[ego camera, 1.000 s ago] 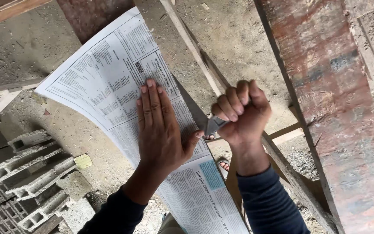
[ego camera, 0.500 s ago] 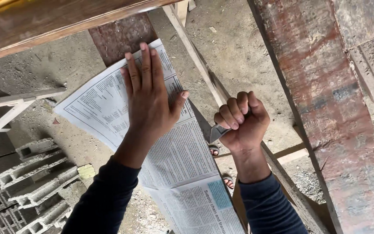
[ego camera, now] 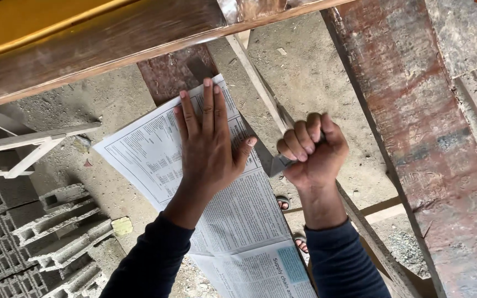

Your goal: Wrapping wooden furniture components with newspaper to protect them.

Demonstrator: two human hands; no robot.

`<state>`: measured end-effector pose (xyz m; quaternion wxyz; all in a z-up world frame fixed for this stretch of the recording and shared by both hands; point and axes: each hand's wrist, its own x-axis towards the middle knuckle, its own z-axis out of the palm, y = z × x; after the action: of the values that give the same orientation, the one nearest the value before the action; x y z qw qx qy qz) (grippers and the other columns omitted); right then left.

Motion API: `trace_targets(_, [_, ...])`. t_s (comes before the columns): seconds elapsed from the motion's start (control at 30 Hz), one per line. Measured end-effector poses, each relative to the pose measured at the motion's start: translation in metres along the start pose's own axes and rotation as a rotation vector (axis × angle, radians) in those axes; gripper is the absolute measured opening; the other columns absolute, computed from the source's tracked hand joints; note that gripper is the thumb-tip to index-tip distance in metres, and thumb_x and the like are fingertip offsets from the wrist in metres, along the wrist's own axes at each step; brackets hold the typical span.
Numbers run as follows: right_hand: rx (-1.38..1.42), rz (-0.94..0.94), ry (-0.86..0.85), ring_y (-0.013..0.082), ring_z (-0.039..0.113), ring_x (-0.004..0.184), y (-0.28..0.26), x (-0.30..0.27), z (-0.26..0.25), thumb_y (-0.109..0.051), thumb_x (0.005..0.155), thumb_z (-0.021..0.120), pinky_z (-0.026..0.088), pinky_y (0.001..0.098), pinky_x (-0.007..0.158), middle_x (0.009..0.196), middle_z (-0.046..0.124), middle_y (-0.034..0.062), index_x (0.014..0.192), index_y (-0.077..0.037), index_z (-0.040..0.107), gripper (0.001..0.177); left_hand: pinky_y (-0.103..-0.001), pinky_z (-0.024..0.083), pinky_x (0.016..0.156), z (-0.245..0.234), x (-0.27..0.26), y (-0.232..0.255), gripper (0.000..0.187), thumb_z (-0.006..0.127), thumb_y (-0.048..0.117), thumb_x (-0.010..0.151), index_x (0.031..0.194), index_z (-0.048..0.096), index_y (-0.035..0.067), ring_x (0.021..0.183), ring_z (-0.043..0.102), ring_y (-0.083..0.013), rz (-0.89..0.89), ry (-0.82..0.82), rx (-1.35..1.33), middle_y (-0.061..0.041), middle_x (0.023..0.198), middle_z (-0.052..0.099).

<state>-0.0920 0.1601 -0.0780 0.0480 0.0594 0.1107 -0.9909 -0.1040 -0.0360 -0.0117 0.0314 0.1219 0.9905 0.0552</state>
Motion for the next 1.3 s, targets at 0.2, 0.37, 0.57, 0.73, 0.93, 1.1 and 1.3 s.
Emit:
trace_targets(0.2, [-0.088, 0.007, 0.072, 0.0094, 0.027, 0.045, -0.023, 0.002, 0.017, -0.032, 0.114, 0.041, 0.024, 0.0272, 0.044, 0.057, 0.034, -0.0044, 0.073, -0.015, 0.044, 0.044, -0.071, 0.006, 0.123, -0.004, 0.0, 0.0, 0.103, 0.041, 0.071, 0.1, 0.162, 0.017, -0.008, 0.153, 0.001, -0.0581, 0.003, -0.01, -0.035, -0.021, 0.171, 0.003])
trace_targets(0.37, [-0.095, -0.005, 0.04, 0.0088, 0.026, 0.046, -0.018, 0.013, 0.014, -0.032, 0.114, 0.043, 0.024, 0.0266, 0.044, 0.057, 0.033, -0.0048, 0.073, -0.016, 0.043, 0.044, -0.071, 0.005, 0.122, -0.008, 0.0, 0.003, 0.101, 0.041, 0.072, 0.099, 0.163, 0.018, -0.003, 0.153, 0.002, -0.058, -0.009, -0.04, -0.024, -0.015, 0.172, 0.007])
trace_targets(0.57, [-0.167, -0.055, -0.001, 0.008, 0.025, 0.045, -0.086, -0.053, 0.034, -0.029, 0.115, 0.043, 0.021, 0.0261, 0.042, 0.053, 0.03, -0.0048, 0.07, -0.015, 0.038, 0.048, -0.073, 0.005, 0.12, -0.001, 0.0, -0.002, 0.102, 0.041, 0.072, 0.098, 0.162, 0.015, -0.003, 0.152, 0.002, -0.0584, -0.002, -0.014, -0.044, -0.018, 0.171, 0.007])
trace_targets(0.73, [-0.64, -0.243, 0.119, 0.0144, 0.035, 0.053, -0.14, -0.189, 0.113, -0.036, 0.114, 0.052, 0.031, 0.0353, 0.055, 0.058, 0.031, -0.0002, 0.066, -0.012, 0.036, 0.056, -0.07, 0.007, 0.126, 0.003, -0.005, -0.007, 0.098, 0.051, 0.063, 0.101, 0.164, 0.017, -0.003, 0.157, 0.008, -0.0547, 0.057, 0.084, -0.224, -0.021, 0.173, 0.012])
trace_targets(0.93, [-2.162, -0.448, -0.236, 0.0102, 0.058, 0.055, -0.202, -0.274, 0.063, -0.031, 0.099, 0.057, 0.05, 0.0285, 0.055, 0.057, 0.052, -0.0044, 0.066, -0.016, 0.047, 0.037, -0.063, 0.03, 0.119, 0.01, -0.015, -0.014, 0.043, 0.063, 0.008, 0.088, 0.127, 0.047, 0.001, 0.124, 0.042, -0.0441, 0.041, 0.314, -0.334, -0.023, 0.129, 0.044])
trace_targets(1.1, [-2.417, -0.235, -0.511, 0.0214, 0.061, 0.069, -0.228, -0.281, -0.019, -0.007, 0.069, 0.066, 0.049, 0.0316, 0.042, 0.076, 0.058, 0.0073, 0.063, -0.014, 0.067, 0.009, -0.058, 0.038, 0.109, 0.001, -0.011, -0.014, 0.037, 0.061, -0.001, 0.083, 0.119, 0.053, 0.0, 0.126, 0.044, -0.045, 0.062, 0.285, -0.302, -0.022, 0.126, 0.048])
trace_targets(1.3, [-2.438, -0.235, -0.347, 0.0336, 0.061, 0.088, -0.212, -0.265, 0.016, -0.019, 0.067, 0.08, 0.053, 0.0444, 0.074, 0.099, 0.064, 0.0153, 0.088, -0.006, 0.074, 0.025, -0.066, 0.027, 0.114, 0.0, -0.022, -0.017, 0.042, 0.067, 0.014, 0.092, 0.131, 0.055, 0.006, 0.138, 0.038, -0.0429, 0.056, 0.264, -0.215, -0.017, 0.136, 0.047])
